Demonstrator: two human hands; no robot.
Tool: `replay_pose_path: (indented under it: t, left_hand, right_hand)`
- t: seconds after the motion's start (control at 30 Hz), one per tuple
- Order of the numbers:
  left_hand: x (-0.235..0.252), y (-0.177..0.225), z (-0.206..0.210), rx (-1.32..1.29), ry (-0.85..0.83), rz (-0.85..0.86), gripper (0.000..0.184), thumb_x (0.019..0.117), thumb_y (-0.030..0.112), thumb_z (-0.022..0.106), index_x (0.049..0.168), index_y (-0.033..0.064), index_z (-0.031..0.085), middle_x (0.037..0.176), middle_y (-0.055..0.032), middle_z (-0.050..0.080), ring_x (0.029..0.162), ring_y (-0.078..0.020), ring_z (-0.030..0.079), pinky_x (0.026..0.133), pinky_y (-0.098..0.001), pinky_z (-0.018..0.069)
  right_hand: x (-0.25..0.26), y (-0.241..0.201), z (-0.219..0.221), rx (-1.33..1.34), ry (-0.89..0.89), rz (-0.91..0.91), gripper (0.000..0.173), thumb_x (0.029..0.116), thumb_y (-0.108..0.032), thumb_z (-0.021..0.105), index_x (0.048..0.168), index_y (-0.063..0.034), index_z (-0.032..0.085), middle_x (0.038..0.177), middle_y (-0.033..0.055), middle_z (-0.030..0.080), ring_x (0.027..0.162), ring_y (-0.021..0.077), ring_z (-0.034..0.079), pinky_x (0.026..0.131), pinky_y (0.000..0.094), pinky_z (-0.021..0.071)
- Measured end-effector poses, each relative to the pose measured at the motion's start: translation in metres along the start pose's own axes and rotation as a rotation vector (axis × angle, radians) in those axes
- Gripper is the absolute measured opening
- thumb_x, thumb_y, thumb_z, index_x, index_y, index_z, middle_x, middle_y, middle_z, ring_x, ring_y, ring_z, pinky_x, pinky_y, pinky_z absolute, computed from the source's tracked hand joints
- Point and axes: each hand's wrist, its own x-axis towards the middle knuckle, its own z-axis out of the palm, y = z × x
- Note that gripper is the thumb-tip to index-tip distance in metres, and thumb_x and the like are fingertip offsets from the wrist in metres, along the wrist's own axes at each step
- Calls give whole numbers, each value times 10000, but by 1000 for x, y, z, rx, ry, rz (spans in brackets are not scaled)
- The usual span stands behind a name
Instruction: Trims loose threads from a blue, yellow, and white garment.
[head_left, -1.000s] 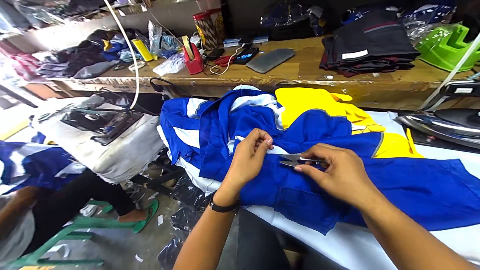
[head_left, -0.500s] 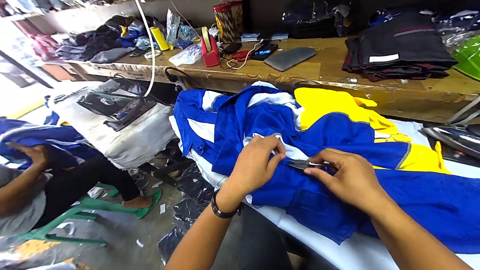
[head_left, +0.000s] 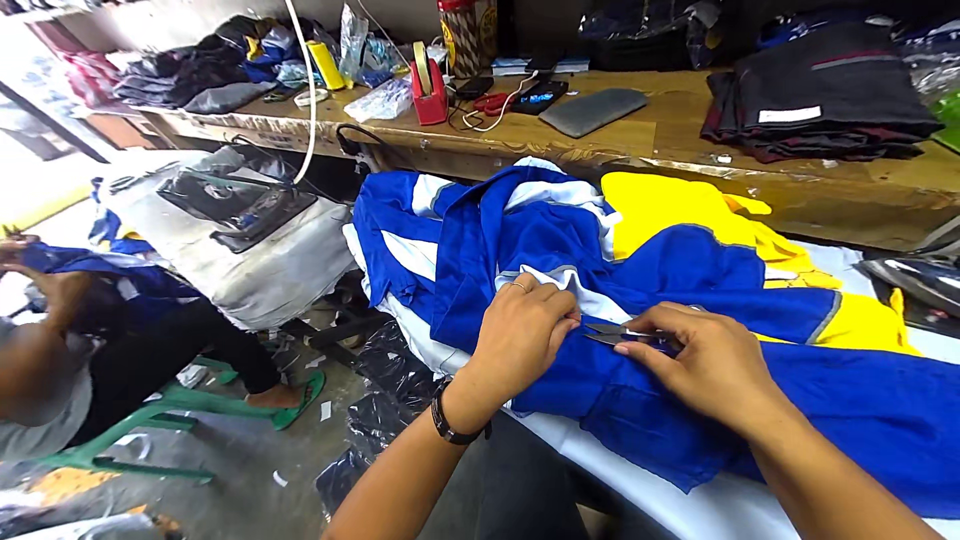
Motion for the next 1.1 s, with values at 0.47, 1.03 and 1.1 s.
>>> replay_pose_path:
  t: [0.47,1.03,1.1]
  left_hand:
    - [-33,-18,-21,-697,529,-396,86,941,48,687,1020,47,722,959,-4,708,800,-60,681,726,-232,599]
    - [-56,-31,-33,-105,431,-274,197,978,291,658,1079,182,787,1091,8,676,1039,-165,576,886,-383,455]
    - [-52,-26,-31,50,338,-189,179,954,308,685,1060,222,801,1162,-35,669,1124,-258,561,940,-469,437]
  right_hand:
    - [33,-43,15,23,132,-239,347,953,-447,612,992,-143,774,871,9,716,677,181,634,567,428,471]
    - [50,-42,19,-30,111,-171,351,949,-427,630,1024,-101,736,880,64,708,705,263,659,578,513,483]
    - [49,-38,18,9,118,-112,366,949,-447,630,1036,-107,733,881,50,698,699,234,629,590,492,464]
